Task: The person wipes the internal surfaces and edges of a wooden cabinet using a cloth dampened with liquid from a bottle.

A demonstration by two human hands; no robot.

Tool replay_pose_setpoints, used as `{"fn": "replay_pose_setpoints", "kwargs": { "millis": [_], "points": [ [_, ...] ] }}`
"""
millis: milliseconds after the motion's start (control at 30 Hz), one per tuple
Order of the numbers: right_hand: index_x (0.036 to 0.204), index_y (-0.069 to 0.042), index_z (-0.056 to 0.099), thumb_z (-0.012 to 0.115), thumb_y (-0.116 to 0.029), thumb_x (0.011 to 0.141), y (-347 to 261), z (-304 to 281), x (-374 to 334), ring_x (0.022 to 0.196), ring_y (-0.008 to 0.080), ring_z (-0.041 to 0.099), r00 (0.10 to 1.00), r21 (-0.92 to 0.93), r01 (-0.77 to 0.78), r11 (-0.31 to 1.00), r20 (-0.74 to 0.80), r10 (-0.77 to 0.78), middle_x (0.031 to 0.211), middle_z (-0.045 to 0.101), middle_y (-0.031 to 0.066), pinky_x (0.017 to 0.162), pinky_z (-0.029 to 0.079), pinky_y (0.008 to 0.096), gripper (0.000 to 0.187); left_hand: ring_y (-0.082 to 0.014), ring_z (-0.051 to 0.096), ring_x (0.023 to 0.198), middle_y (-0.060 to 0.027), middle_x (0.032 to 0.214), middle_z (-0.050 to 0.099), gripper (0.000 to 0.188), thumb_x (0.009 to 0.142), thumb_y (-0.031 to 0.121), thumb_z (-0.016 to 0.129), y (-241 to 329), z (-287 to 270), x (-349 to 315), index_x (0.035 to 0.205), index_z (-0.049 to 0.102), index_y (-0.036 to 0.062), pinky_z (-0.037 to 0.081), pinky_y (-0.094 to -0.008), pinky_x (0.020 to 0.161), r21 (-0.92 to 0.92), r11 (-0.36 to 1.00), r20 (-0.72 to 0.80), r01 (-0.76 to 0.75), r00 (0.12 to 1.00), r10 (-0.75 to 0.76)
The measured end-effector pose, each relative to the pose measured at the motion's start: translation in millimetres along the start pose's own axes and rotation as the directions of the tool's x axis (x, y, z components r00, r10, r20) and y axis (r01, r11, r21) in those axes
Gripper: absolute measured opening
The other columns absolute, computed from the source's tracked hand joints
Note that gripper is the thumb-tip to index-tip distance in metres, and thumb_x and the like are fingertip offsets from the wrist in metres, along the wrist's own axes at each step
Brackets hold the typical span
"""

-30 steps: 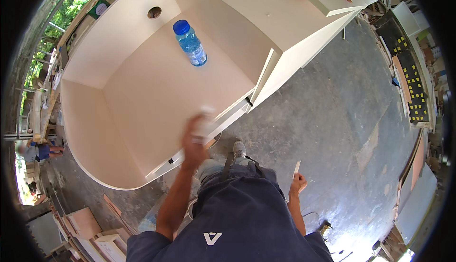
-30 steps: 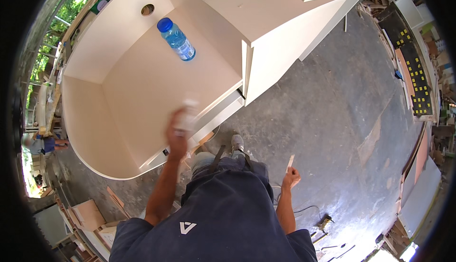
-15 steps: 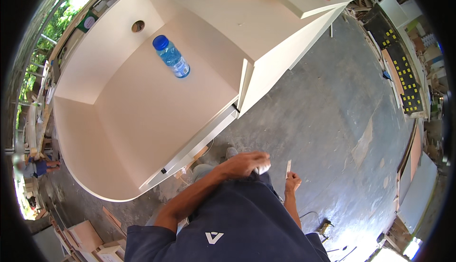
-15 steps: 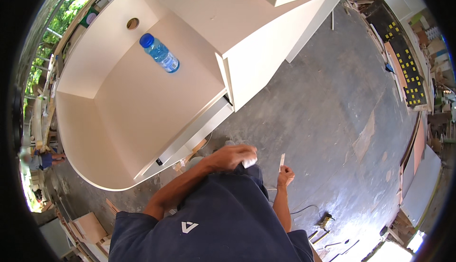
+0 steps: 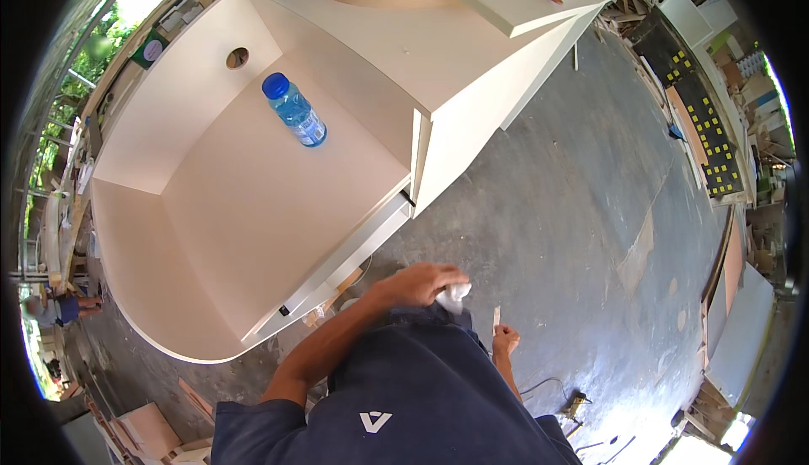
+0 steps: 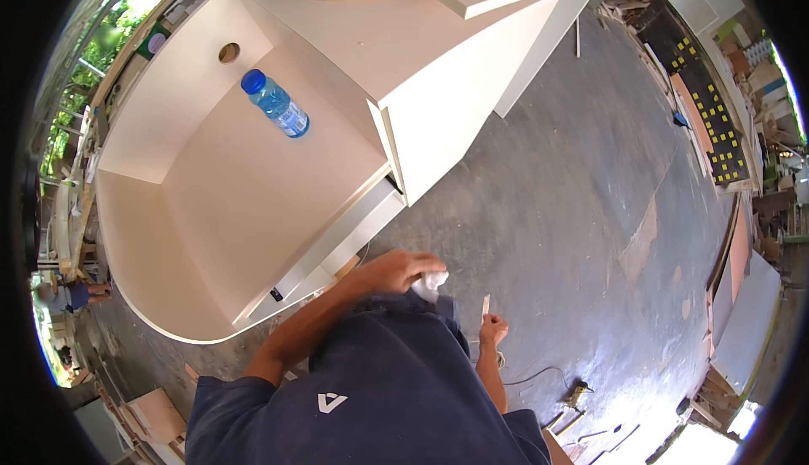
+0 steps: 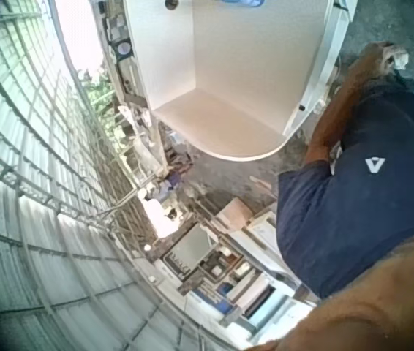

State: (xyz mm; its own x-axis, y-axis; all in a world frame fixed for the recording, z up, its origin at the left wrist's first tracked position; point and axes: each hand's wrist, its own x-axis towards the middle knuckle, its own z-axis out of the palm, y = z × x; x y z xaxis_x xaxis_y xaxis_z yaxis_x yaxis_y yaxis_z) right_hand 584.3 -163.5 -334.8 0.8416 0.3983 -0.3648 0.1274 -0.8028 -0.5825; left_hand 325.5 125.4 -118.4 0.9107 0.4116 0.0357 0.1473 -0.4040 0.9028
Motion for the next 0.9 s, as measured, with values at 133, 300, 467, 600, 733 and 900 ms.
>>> {"fn": "replay_pose_setpoints", "kwargs": {
  "millis": [133,300,467,600,733,900],
  "points": [
    [0.084,0.002,0.078,0.076,-0.014,0.079,-12.0,-6.3,-8.0,0.063,0.0144,0.062,1.0,0.038,-0.022,0.999,0.019,0.022,0.068,0.07,0.0083,0.061,0.05,0.0327,0.017,-0.0364,0.063,0.115,-0.0193,0.121,0.066,0.045,0.082,-0.015,0.051,2.9,-82.0,-6.7,0.122,0.062,0.002,0.051,-0.0414,0.1,0.035,0.993,-0.693,0.111,0.718,-0.056],
    [0.083,0.002,0.077,0.075,-0.013,0.08,-26.3,-5.5,6.0,0.064,0.0142,0.062,0.996,0.058,0.055,0.997,0.067,-0.058,0.069,0.07,0.008,0.061,0.05,0.0335,0.016,-0.0462,0.053,0.123,-0.0283,0.133,0.052,0.057,0.079,-0.018,0.052,-62.3,-185.0,34.4,0.133,0.049,-0.0003,0.047,-0.0455,0.104,0.167,0.879,-0.967,0.446,0.247,0.058],
    [0.084,0.002,0.077,0.075,-0.013,0.081,-30.1,-6.6,16.4,0.064,0.0142,0.062,0.989,0.059,0.135,0.989,0.046,-0.138,0.068,0.069,0.0075,0.061,0.05,0.0337,0.016,-0.0499,0.044,0.131,-0.035,0.137,0.045,0.054,0.079,-0.005,0.056,-123.2,-205.5,62.9,0.131,0.043,-0.0116,0.035,-0.0505,0.114,0.181,0.775,-0.978,0.606,0.196,0.075],
    [0.083,0.004,0.075,0.071,-0.014,0.081,-52.1,-13.2,-7.0,0.061,0.0165,0.061,0.985,0.086,0.095,0.992,0.133,-0.106,0.066,0.068,0.0098,0.058,0.048,0.0365,0.018,-0.0498,0.047,0.129,-0.0354,0.132,0.051,0.041,0.085,0.0,0.052,-106.2,-188.2,32.9,0.123,0.049,-0.0121,0.036,-0.0493,0.115,0.184,0.791,-0.969,0.583,0.243,0.046],
    [0.082,0.004,0.075,0.069,-0.014,0.082,-13.8,-7.5,7.0,0.058,0.0156,0.058,0.946,-0.244,0.259,0.934,0.259,-0.195,0.065,0.067,0.0085,0.056,0.046,0.0364,0.018,-0.0451,0.055,0.114,-0.0283,0.119,0.058,0.033,0.087,0.003,0.054,-81.3,-96.4,29.3,0.12,0.055,-0.0033,0.044,-0.048,0.101,0.271,0.887,-0.858,0.374,0.511,0.046],
    [0.081,0.003,0.075,0.068,-0.013,0.083,-25.5,12.9,51.2,0.057,0.0149,0.057,0.886,-0.329,0.392,0.859,0.387,-0.256,0.064,0.066,0.0075,0.055,0.045,0.0358,0.018,-0.0375,0.066,0.095,-0.0172,0.101,0.065,0.022,0.089,0.01,0.059,9.7,-22.2,-39.2,0.11,0.062,0.0064,0.052,-0.0452,0.086,0.087,0.985,-0.447,0.15,0.889,-0.096]
  ]
}}
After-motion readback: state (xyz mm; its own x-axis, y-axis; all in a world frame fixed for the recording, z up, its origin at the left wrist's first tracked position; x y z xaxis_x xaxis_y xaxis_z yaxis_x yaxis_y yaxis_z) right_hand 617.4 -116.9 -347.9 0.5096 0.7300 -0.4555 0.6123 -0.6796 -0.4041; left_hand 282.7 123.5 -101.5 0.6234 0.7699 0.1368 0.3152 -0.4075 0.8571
